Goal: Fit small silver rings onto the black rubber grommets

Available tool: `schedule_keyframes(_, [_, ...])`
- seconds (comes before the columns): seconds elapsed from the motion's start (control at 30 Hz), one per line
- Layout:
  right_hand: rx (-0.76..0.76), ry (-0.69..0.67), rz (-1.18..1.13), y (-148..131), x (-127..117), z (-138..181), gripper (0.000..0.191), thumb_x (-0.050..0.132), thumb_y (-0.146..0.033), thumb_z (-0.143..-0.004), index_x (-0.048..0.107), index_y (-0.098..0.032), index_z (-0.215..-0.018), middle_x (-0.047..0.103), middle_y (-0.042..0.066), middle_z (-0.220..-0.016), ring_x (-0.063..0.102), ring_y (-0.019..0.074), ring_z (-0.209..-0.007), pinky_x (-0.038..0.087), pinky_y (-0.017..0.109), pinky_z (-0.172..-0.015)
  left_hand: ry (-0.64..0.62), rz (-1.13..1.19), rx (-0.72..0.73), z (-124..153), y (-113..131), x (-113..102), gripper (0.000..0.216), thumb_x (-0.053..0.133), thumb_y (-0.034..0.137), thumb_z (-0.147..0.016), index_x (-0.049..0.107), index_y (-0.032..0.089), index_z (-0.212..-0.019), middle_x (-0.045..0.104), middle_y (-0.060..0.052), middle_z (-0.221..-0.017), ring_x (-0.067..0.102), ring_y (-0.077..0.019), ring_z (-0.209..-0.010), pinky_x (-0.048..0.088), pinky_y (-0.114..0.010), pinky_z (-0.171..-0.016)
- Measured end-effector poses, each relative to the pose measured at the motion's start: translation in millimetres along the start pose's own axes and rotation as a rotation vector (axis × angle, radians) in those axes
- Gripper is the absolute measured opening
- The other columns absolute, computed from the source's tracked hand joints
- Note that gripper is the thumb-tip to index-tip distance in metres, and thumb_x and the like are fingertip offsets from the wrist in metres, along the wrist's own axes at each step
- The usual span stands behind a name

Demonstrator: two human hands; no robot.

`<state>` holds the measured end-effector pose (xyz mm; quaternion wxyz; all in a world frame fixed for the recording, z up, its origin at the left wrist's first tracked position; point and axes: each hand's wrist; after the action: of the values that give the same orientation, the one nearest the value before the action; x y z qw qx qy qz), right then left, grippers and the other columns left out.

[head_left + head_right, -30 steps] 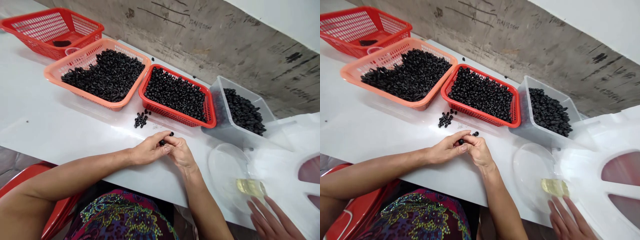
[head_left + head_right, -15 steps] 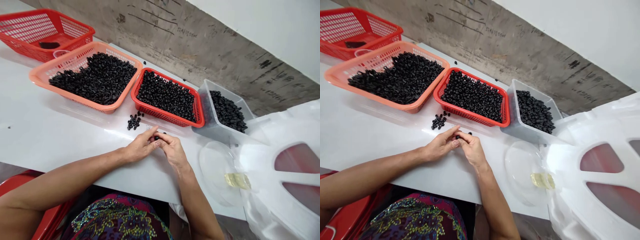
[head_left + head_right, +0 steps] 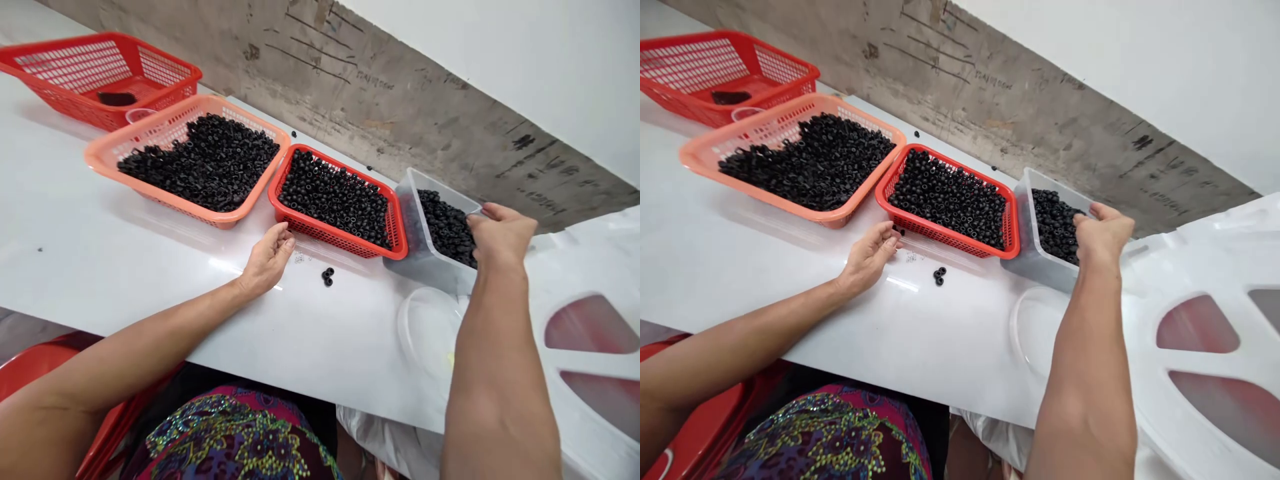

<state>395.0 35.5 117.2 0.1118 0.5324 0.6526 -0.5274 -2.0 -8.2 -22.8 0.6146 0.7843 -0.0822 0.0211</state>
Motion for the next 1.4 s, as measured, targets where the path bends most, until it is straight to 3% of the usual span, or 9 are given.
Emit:
schedule_keyframes(0.1, [0.197,0.216,0.048,-15.8,6.8,13.2,0.051,0.066,-0.029,-0.073,0.06,-0.014,-0.122,0.066,0.018,-0.112,0.063,0.031,-0.095,0.05,0.045,-0.084,0.033,-0.017,-0.008,-3.6,0.1,-2.6,0.036,0.053,0.033,-0.087,0.049,0.015,-0.118,0.061,-0.007,-0.097,0.061,-0.0117,-0.077,0.05,-0.025,-0.064])
schedule_keyframes(0.2, [-0.061,0.217,0.073,-49.4,15.2,48.8,0.042,0.06,-0.028,-0.079,0.065,-0.014,-0.118,0.067,0.016,-0.113,0.064,0.0282,-0.1,0.05,0.04,-0.09,0.041,-0.014,-0.017,-5.3,0.8,-3.4,0.034,0.053,0.032,-0.087,0.05,0.016,-0.116,0.063,-0.006,-0.096,0.061,-0.0111,-0.075,0.05,-0.025,-0.064])
schedule_keyframes(0.27, [-0.174,0.144,0.072,-72.3,24.1,70.9,0.037,0.056,-0.024,-0.08,0.067,-0.014,-0.114,0.07,0.013,-0.108,0.066,0.0252,-0.097,0.051,0.037,-0.089,0.047,-0.015,-0.022,-4.9,1.0,-2.9,0.033,0.053,0.032,-0.087,0.05,0.015,-0.115,0.063,-0.007,-0.096,0.061,-0.0112,-0.075,0.05,-0.025,-0.064])
schedule_keyframes(0.4, [-0.156,-0.279,0.259,-98.6,49.8,81.1,0.033,0.059,-0.022,-0.08,0.07,-0.016,-0.11,0.074,0.008,-0.096,0.069,0.0227,-0.089,0.051,0.034,-0.089,0.04,-0.059,-0.045,-1.1,1.0,0.2,0.035,0.053,0.033,-0.086,0.051,0.014,-0.115,0.063,-0.007,-0.095,0.061,-0.0128,-0.078,0.05,-0.026,-0.065])
schedule_keyframes(0.53, [-0.15,-0.58,0.497,-95.9,83.6,57.7,0.032,0.059,-0.02,-0.082,0.071,-0.015,-0.111,0.073,0.01,-0.104,0.067,0.0246,-0.1,0.047,0.032,-0.094,0.028,-0.079,-0.039,0.6,-0.3,1.9,0.036,0.053,0.036,-0.086,0.053,0.014,-0.114,0.063,-0.008,-0.094,0.061,-0.014,-0.078,0.05,-0.028,-0.067])
schedule_keyframes(0.67, [-0.246,-0.729,0.607,-85.3,119.9,42.9,0.036,0.059,-0.017,-0.079,0.069,-0.018,-0.114,0.071,0.01,-0.112,0.064,0.0244,-0.106,0.047,0.03,-0.093,0.053,-0.087,-0.028,-4.3,-1.9,-2.1,0.033,0.052,0.035,-0.087,0.054,0.015,-0.114,0.063,-0.007,-0.095,0.061,-0.0139,-0.079,0.05,-0.028,-0.068])
schedule_keyframes(0.8, [-0.288,-0.779,0.668,-83.9,139.3,41.9,0.032,0.06,-0.017,-0.077,0.071,-0.017,-0.107,0.072,0.011,-0.104,0.066,0.0225,-0.097,0.048,0.028,-0.085,0.125,-0.083,-0.001,-14.0,3.5,-8.4,0.028,0.052,0.03,-0.086,0.055,0.014,-0.11,0.064,-0.005,-0.09,0.061,-0.0123,-0.074,0.051,-0.027,-0.066])
schedule_keyframes(1.0, [-0.305,-0.817,0.672,-85.4,144.1,41.7,0.02,0.057,-0.02,-0.078,0.072,-0.018,-0.091,0.072,0.01,-0.09,0.066,0.0224,-0.083,0.048,0.029,-0.072,0.24,-0.105,0.031,-26.6,11.5,-17.6,0.02,0.055,0.024,-0.084,0.061,0.014,-0.1,0.066,-0.004,-0.084,0.062,-0.0115,-0.071,0.053,-0.026,-0.067])
schedule_keyframes(1.4, [-0.243,-0.812,0.616,-85.5,145.2,40.6,0.023,0.06,-0.015,-0.074,0.073,-0.016,-0.093,0.072,0.009,-0.085,0.065,0.0198,-0.077,0.047,0.026,-0.069,0.203,-0.152,0.024,-29.5,6.8,-22.2,0.017,0.06,0.019,-0.073,0.065,0.014,-0.088,0.063,-0.001,-0.076,0.058,-0.0108,-0.065,0.05,-0.025,-0.064])
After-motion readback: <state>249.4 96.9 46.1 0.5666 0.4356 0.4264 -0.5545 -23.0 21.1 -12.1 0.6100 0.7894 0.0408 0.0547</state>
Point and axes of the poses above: each hand's wrist, its own z-axis away from the middle knuckle, its own x-axis out of the palm, y = z × x
